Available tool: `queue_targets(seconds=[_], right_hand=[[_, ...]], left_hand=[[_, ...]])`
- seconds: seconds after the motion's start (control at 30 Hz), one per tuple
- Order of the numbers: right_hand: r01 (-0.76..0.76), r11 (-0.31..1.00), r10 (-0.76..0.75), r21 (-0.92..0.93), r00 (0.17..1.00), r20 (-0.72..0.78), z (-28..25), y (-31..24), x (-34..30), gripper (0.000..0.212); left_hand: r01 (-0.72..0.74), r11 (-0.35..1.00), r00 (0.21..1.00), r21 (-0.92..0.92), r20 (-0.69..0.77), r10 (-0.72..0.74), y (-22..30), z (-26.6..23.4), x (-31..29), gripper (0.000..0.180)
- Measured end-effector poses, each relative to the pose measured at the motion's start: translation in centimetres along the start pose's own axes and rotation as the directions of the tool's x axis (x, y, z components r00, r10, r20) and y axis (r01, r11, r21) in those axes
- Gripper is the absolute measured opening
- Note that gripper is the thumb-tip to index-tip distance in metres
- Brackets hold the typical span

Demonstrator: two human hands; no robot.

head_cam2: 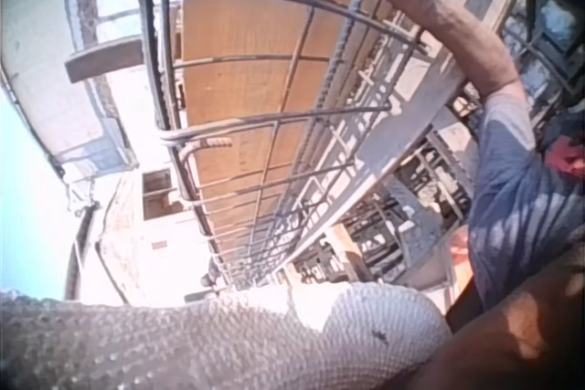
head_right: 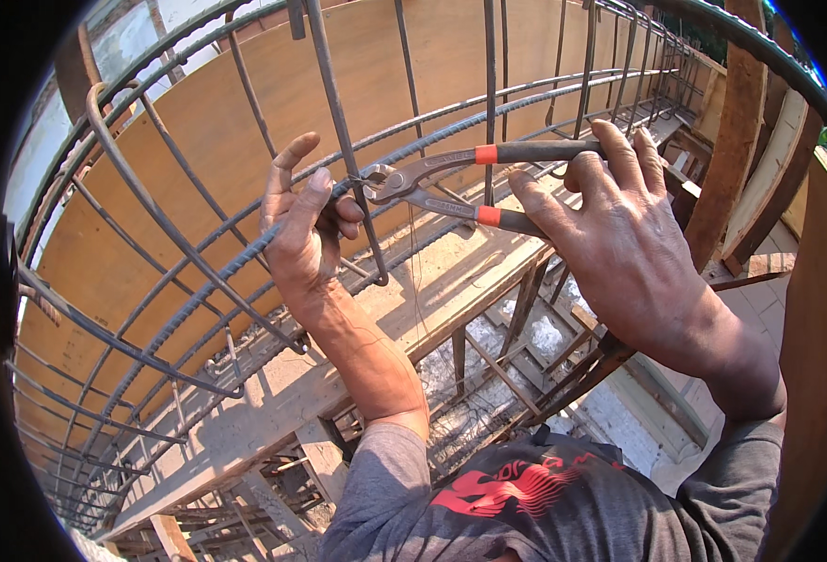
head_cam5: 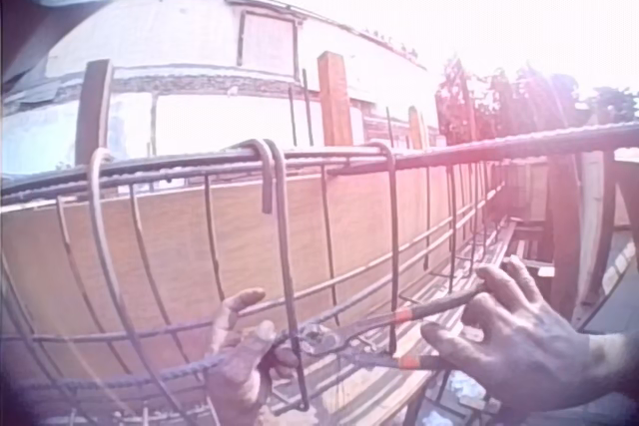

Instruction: The person secures horizontal reinforcement bars to vertical supports by hand using wire, then tightens and trims the wire with pliers.

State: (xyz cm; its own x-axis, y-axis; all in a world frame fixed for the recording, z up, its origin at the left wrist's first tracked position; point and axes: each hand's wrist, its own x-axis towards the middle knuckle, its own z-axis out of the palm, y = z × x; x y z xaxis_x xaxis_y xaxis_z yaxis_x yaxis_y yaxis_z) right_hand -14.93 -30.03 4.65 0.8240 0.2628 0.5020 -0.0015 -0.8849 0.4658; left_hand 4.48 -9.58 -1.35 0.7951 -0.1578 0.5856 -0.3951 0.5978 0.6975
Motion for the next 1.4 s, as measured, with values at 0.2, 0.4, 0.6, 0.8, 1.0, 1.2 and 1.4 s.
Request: queue_targets(seconds=[0.2,0.4,0.6,0.8,1.0,1.2,1.4], right_hand=[[0.011,1.000,-0.011,0.016,1.000,-0.001,-0.1,0.0,0.3,0.043],[-0.130,0.594,-0.129,0.794,0.959,0.253,-0.5,2.8,0.9,0.041],[-0.417,0.216,-0.037,0.883,0.900,0.434,9.3,-3.4,-0.4,0.050],[-0.199,0.163,0.195,0.966,0.967,0.166,17.2,-9.1,0.9,0.036],[-0.402,0.097,0.021,0.911,0.915,0.402,16.0,-7.4,2.0,0.031],[-0.600,-0.730,-0.592,0.328,0.795,0.137,15.3,-3.6,-1.1,0.063],[-0.240,-0.035,-0.277,0.970,0.935,0.221,12.8,-0.1,-0.8,0.072]], left_hand=[[-0.003,1.000,1.000,-0.018,-0.008,0.003,-0.1,0.1,-0.1,0.048],[-0.010,1.000,1.000,-0.003,-0.019,0.010,0.2,0.1,-0.1,0.048],[-0.002,1.000,1.000,0.002,-0.010,0.002,0.0,0.1,-0.2,0.045],[0.011,1.000,1.000,0.026,-0.011,-0.011,0.0,0.3,0.0,0.038],[0.008,1.000,1.000,0.009,-0.019,-0.007,0.3,-0.6,0.0,0.031],[0.019,1.000,0.999,-0.009,-0.047,-0.019,0.1,0.0,-0.3,0.027],[0.038,0.999,0.999,0.029,-0.036,-0.037,0.4,0.0,-0.2,0.028]])
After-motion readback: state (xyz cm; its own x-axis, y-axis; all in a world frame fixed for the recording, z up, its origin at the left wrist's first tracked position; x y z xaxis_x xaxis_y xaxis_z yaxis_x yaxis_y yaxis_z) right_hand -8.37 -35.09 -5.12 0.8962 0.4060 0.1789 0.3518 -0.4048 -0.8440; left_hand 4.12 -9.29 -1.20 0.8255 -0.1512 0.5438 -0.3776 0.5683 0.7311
